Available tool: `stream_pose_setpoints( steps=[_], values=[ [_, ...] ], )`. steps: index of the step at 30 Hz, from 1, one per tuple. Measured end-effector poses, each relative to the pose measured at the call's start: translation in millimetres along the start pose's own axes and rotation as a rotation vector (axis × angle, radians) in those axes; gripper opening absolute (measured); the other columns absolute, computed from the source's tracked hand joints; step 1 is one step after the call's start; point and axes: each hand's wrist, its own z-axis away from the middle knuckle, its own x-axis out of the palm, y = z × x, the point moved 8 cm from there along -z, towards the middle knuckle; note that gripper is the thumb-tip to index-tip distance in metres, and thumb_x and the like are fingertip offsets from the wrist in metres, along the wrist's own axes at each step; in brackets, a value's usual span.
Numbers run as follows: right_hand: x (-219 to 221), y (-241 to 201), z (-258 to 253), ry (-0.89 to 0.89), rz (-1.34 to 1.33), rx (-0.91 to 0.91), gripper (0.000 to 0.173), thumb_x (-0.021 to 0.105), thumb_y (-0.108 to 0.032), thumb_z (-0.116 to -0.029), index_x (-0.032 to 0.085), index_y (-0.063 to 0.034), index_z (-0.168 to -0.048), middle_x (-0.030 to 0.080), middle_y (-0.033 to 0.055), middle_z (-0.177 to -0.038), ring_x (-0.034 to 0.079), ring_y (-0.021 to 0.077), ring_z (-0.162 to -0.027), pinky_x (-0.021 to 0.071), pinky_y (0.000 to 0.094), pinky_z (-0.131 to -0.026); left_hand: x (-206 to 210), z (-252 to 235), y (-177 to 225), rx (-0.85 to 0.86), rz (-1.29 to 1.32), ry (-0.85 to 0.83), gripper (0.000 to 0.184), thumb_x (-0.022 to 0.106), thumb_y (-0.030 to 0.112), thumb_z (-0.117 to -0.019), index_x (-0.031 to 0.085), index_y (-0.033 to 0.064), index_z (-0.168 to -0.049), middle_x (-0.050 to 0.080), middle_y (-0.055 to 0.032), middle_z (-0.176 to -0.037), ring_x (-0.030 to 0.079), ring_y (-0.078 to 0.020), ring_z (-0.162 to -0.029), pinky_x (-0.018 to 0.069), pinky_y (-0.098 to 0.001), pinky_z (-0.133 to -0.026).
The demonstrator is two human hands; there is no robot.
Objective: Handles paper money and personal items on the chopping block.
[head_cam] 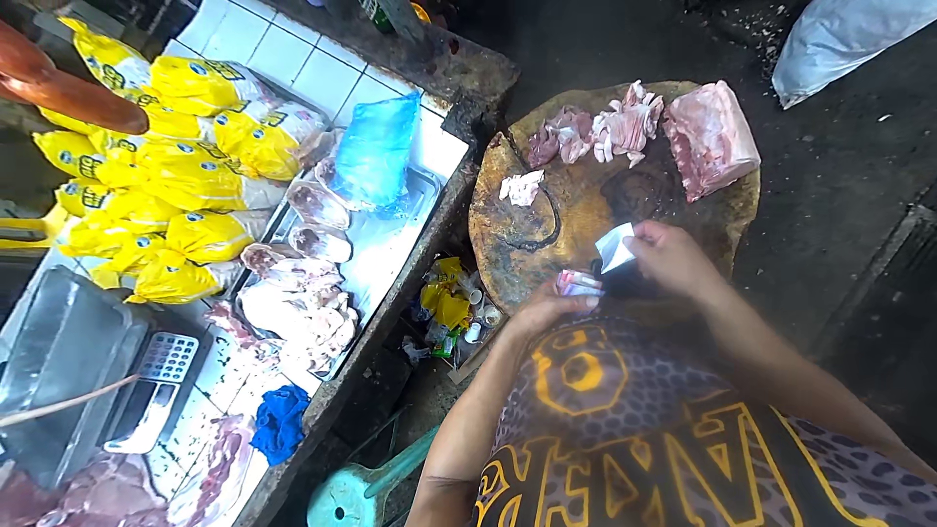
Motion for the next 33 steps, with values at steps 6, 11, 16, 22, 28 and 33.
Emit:
stream_pose_setpoints(
  steps=[6,11,16,22,28,33],
  values=[
    [-4.3,-31.9,13.7,0.16,0.246,-0.228,0.022,0.058,-0.03,-0.1056,0.072,-0.0128,-0.108,0.069,0.0053,-0.079,0.065,0.0191,-0.066,0.0545,0.0457,-0.061,6.7,0.4,4.3,-0.027,-0.087,-0.003,0.064,0.079,0.008,-0.0848,0.051,0.0058,-0.143,0.071,-0.0103,-0.121,0.069,-0.0167,-0.107,0.0572,-0.0343,-0.095],
    [13.5,-41.9,19.2,0.141,0.42,-0.41,0.022,0.056,-0.027,-0.105,0.072,-0.0113,-0.103,0.07,0.006,-0.08,0.068,0.0215,-0.072,0.0569,0.0469,-0.066,6.6,1.4,2.4,-0.066,-0.127,0.035,0.057,0.079,0.007,-0.0849,0.053,0.0038,-0.135,0.072,-0.0111,-0.112,0.07,-0.0167,-0.099,0.0588,-0.0347,-0.09],
    [38.0,-40.8,22.4,-0.11,0.326,-0.52,0.018,0.063,-0.023,-0.1008,0.078,-0.0141,-0.101,0.073,0.0021,-0.098,0.07,0.0161,-0.091,0.0592,0.0423,-0.083,7.4,9.4,6.2,-0.102,-0.194,0.092,0.046,0.072,0.009,-0.0894,0.057,0.0073,-0.133,0.072,-0.0088,-0.105,0.069,-0.0136,-0.087,0.0586,-0.0315,-0.079],
    [50.9,-24.3,13.3,-0.303,0.039,-0.24,0.015,0.064,-0.025,-0.1028,0.076,-0.016,-0.105,0.075,-0.001,-0.087,0.07,0.0094,-0.077,0.0601,0.0372,-0.076,8.3,9.8,0.9,-0.177,-0.276,0.075,0.016,0.064,0.013,-0.0981,0.067,0.0038,-0.11,0.07,-0.005,-0.086,0.066,-0.0096,-0.074,0.0558,-0.0277,-0.069],
    [60.0,-18.5,15.4,-0.382,-0.109,-0.067,0.014,0.07,-0.016,-0.0985,0.072,-0.0077,-0.109,0.075,0.0047,-0.085,0.073,0.0138,-0.072,0.0638,0.0349,-0.069,13.3,11.7,3.2,-0.171,-0.269,0.046,0.016,0.057,0.017,-0.1027,0.068,0.0054,-0.104,0.068,-0.0018,-0.082,0.062,-0.0062,-0.071,0.0536,-0.0248,-0.066],
    [57.9,-17.6,14.6,-0.314,0.133,-0.257,0.019,0.064,-0.031,-0.1017,0.078,-0.0178,-0.1,0.073,-0.0034,-0.102,0.069,0.0085,-0.092,0.059,0.0364,-0.085,5.0,1.0,-11.5,-0.167,-0.229,0.014,0.024,0.054,0.025,-0.1045,0.068,0.0059,-0.102,0.068,-0.0031,-0.082,0.063,-0.009,-0.072,0.0545,-0.0288,-0.068]
  ],
)
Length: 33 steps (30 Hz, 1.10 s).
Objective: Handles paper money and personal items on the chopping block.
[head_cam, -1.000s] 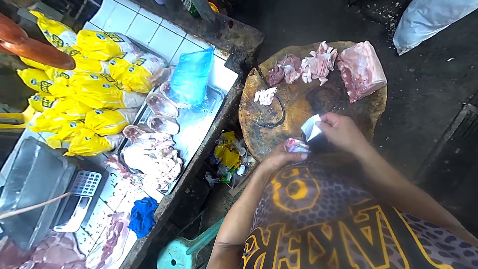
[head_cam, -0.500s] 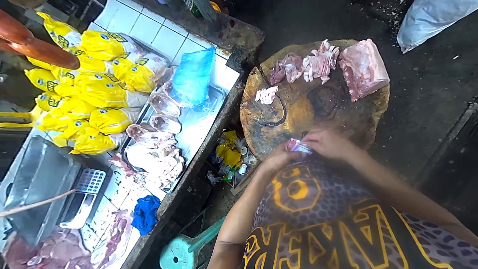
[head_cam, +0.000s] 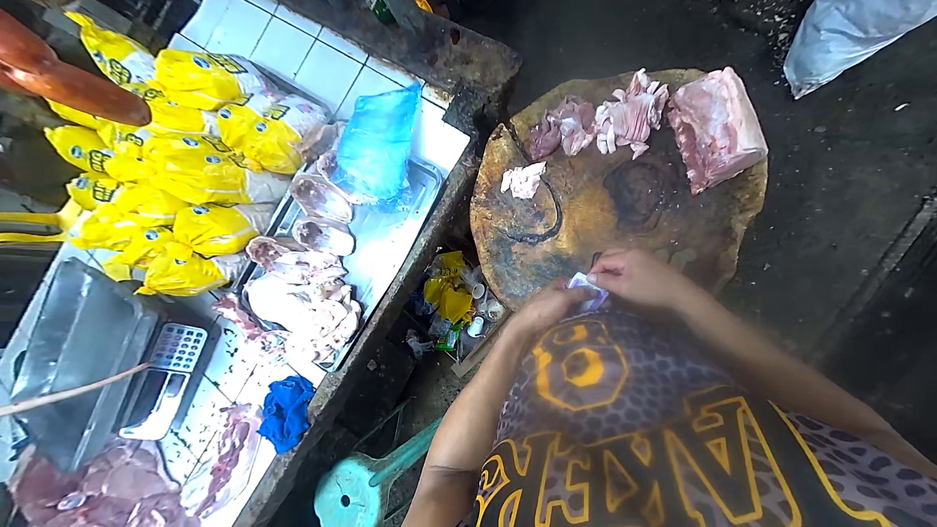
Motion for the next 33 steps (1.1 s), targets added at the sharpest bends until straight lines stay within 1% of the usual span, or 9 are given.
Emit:
stream_pose_setpoints(
  steps=[3,6,12,18,20,23,26,29,33],
  values=[
    [2.6,-1.7,0.5,0.049,0.156,-0.102,0.019,0.066,-0.029,-0.1,0.081,-0.0207,-0.105,0.069,-0.0001,-0.114,0.066,0.0136,-0.103,0.0563,0.041,-0.092,-1.7,-2.4,-4.8,0.001,-0.026,-0.015,0.018,0.059,0.021,-0.1025,0.068,0.0058,-0.106,0.069,-0.0035,-0.086,0.065,-0.0093,-0.076,0.0554,-0.0298,-0.072],
    [5.5,-0.8,0.8,0.124,0.232,-0.103,0.03,0.065,-0.03,-0.1012,0.072,-0.0218,-0.129,0.067,0.0058,-0.122,0.067,0.0209,-0.104,0.0577,0.0479,-0.092,-2.5,-4.4,-8.7,-0.017,-0.063,-0.021,0.021,0.064,0.018,-0.0999,0.066,0.0046,-0.116,0.072,-0.0056,-0.095,0.068,-0.0108,-0.083,0.058,-0.032,-0.079],
    [22.8,1.0,4.9,-0.029,0.236,-0.16,0.043,0.051,-0.049,-0.1057,0.069,-0.0255,-0.137,0.067,0.0035,-0.131,0.066,0.0185,-0.114,0.0557,0.0448,-0.097,-5.3,-6.0,-14.5,-0.036,0.03,0.015,0.02,0.06,0.024,-0.1033,0.067,0.0062,-0.111,0.07,-0.0032,-0.087,0.066,-0.0087,-0.076,0.057,-0.0286,-0.072],
    [21.6,19.4,-1.4,-0.033,0.076,0.096,0.071,0.057,-0.057,-0.1008,0.042,-0.0176,-0.158,0.064,0.0119,-0.136,0.064,0.0267,-0.121,0.0506,0.0549,-0.105,-18.0,-5.7,-15.0,-0.116,0.232,0.273,0.047,0.041,0.044,-0.1099,0.064,0.0037,-0.118,0.07,-0.0076,-0.091,0.068,-0.0147,-0.08,0.0587,-0.035,-0.075],
    [23.7,25.1,-5.5,-0.022,-0.107,0.192,0.068,0.065,-0.053,-0.0977,0.05,-0.0153,-0.152,0.069,0.0107,-0.131,0.068,0.0232,-0.117,0.0536,0.0515,-0.104,-24.4,-8.8,-10.3,-0.055,0.484,0.345,0.054,0.038,0.049,-0.1095,0.062,0.004,-0.126,0.073,-0.0118,-0.101,0.071,-0.0206,-0.091,0.0608,-0.0407,-0.082],
    [32.4,24.1,-11.7,-0.053,-0.308,0.203,0.043,0.065,-0.045,-0.1,0.07,-0.0103,-0.126,0.075,0.007,-0.106,0.071,0.0154,-0.089,0.0598,0.0406,-0.082,-28.3,-15.5,1.9,0.14,0.65,0.23,0.056,0.028,0.048,-0.1116,0.055,0.0108,-0.144,0.068,-0.012,-0.126,0.067,-0.0226,-0.112,0.0567,-0.0418,-0.096],
    [33.7,22.3,-18.3,-0.053,-0.315,0.185,0.033,0.058,-0.038,-0.1053,0.075,-0.0101,-0.104,0.075,0.0016,-0.087,0.061,0.01,-0.062,0.0509,0.0313,-0.058,-34.7,-16.0,7.1,0.173,0.529,0.24,0.048,0.033,0.04,-0.1124,0.059,0.0071,-0.138,0.071,-0.0128,-0.115,0.07,-0.0213,-0.099,0.0598,-0.0398,-0.086],
    [25.0,20.0,-23.4,-0.118,-0.046,0.173,0.033,0.056,-0.038,-0.1062,0.072,-0.0096,-0.1,0.073,0.0037,-0.087,0.068,0.0169,-0.077,0.0566,0.0453,-0.075,-53.1,-4.2,18.8,0.199,0.145,0.288,0.025,0.06,0.013,-0.1027,0.069,0.0006,-0.122,0.074,-0.0115,-0.102,0.07,-0.0179,-0.089,0.0592,-0.038,-0.083],
    [26.9,1.4,-27.0,-0.251,0.3,0.02,0.029,0.055,-0.035,-0.1069,0.07,-0.0121,-0.097,0.069,0.0063,-0.083,0.068,0.0229,-0.078,0.0566,0.0538,-0.075,-47.4,10.9,29.3,0.091,-0.256,0.099,0.043,0.075,0.014,-0.0925,0.064,0.0069,-0.134,0.073,-0.0101,-0.114,0.071,-0.0173,-0.098,0.0594,-0.0392,-0.09]
  ],
)
